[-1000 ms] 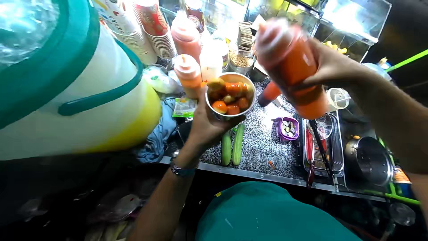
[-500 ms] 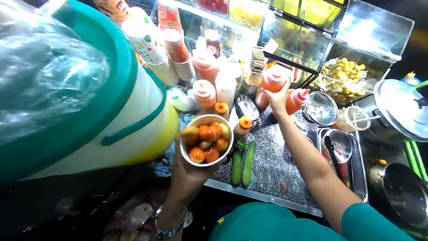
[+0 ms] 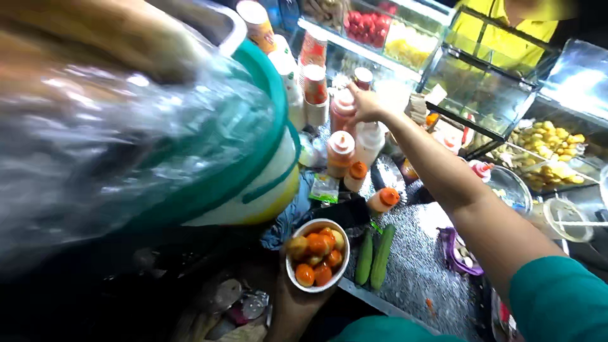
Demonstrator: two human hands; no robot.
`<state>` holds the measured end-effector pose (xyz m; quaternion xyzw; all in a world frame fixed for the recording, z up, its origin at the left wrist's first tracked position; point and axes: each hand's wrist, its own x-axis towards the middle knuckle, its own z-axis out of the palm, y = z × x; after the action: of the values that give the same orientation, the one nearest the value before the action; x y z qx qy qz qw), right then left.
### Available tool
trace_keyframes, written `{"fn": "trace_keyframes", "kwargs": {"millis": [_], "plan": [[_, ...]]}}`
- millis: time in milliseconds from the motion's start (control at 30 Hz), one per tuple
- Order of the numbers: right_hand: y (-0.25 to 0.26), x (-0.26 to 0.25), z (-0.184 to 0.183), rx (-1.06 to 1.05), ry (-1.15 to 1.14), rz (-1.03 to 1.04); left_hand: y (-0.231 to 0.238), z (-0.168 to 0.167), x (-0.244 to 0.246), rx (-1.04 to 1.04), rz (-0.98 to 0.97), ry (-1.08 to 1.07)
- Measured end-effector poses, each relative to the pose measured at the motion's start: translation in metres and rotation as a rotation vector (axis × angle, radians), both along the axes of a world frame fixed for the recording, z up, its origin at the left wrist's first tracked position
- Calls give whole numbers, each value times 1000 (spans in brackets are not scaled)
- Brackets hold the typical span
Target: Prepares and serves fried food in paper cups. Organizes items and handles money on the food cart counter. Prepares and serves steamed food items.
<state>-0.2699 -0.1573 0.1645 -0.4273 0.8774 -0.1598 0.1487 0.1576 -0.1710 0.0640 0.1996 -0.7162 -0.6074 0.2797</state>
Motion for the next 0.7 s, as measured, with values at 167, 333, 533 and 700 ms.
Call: {"fn": "trace_keyframes", "kwargs": {"millis": [167, 333, 533, 700], "plan": [[2, -11, -20, -261, -19, -11, 1, 2, 6, 21, -12, 21], [55, 14, 44, -660, 68, -81, 2, 7, 9, -4, -80, 39], [137, 72, 199, -1408, 53, 11, 15, 5, -6, -55, -190, 85], [188, 76, 140, -1452, 40, 345, 30, 11, -32, 15, -283, 129]]}}
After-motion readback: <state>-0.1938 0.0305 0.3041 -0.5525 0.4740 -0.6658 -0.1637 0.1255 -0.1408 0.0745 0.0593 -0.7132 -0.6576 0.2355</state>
